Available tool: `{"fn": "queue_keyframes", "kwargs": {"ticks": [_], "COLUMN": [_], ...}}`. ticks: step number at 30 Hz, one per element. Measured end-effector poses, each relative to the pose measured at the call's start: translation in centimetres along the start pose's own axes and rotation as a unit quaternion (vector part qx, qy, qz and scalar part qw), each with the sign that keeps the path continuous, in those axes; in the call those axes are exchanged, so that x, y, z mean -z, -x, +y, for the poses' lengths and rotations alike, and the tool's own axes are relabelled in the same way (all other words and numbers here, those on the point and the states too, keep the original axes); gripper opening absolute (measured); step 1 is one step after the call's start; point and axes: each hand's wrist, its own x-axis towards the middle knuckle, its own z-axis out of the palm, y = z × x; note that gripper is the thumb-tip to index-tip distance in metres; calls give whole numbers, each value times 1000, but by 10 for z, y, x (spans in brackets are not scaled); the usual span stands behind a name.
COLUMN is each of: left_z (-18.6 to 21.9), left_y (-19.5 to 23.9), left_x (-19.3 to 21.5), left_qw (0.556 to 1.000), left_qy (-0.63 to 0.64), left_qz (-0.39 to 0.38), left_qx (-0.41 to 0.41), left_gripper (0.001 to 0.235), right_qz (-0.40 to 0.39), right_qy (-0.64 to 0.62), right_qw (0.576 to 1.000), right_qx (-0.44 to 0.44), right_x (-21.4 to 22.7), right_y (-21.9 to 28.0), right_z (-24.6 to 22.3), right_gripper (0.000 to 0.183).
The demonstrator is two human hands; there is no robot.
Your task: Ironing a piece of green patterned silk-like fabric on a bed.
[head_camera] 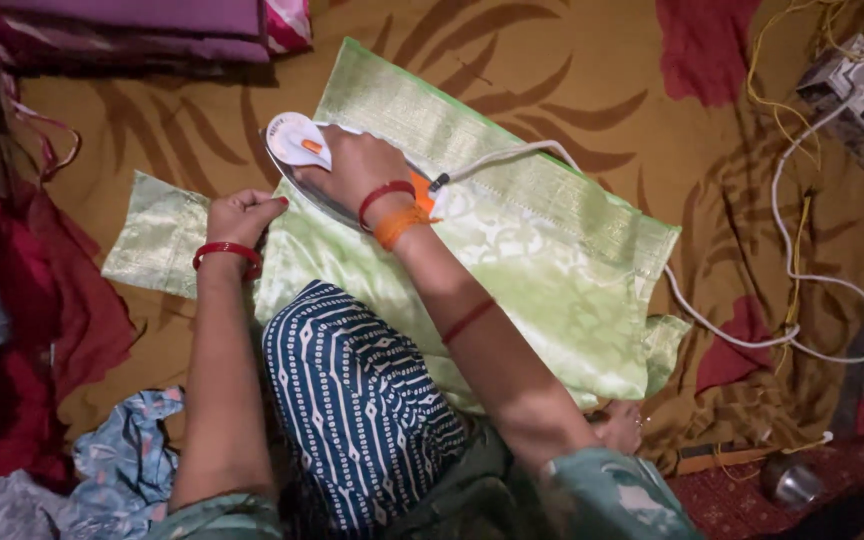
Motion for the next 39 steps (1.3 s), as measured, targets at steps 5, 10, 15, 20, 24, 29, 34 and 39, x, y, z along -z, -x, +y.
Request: {"fn": "queue_keyframes", "kwargs": {"ticks": [5,10,15,20,24,29,34,39], "left_z": [-2,0,17,6,-6,4,-2,0], "left_y": [2,0,13,5,-3,-1,-2,9], "left_x": [4,-1,-2,-2,2,1,2,-2], "left_qw": [1000,1000,1000,1000,1000,1000,1000,999], "left_qy": [4,2,-8,-1,-8,-15,-30,25], "left_qz": [2,-1,8,6,10,9,0,-2], "left_qx": [-20,-9,11,6,-2,-13,-8,-23], "left_gripper": [13,13,14,15,16,15,16,14], "right_qz": [-25,30,-31,5,2,19,26,22], "right_qy": [16,-12,19,-10,5,13,13,-8], "right_qw": [999,999,999,1000,1000,1000,999,999], "right_qx": [-20,-3,-33,-8,-15,-3,-31,-27], "right_x": [5,-5,2,-4,-3,1,1,-4], "right_y": [-4,30,57,44,20,-4,12,60], "right_z": [-9,11,13,17,12,7,7,20], "right_gripper": [59,59,56,56,56,60,55,56]}}
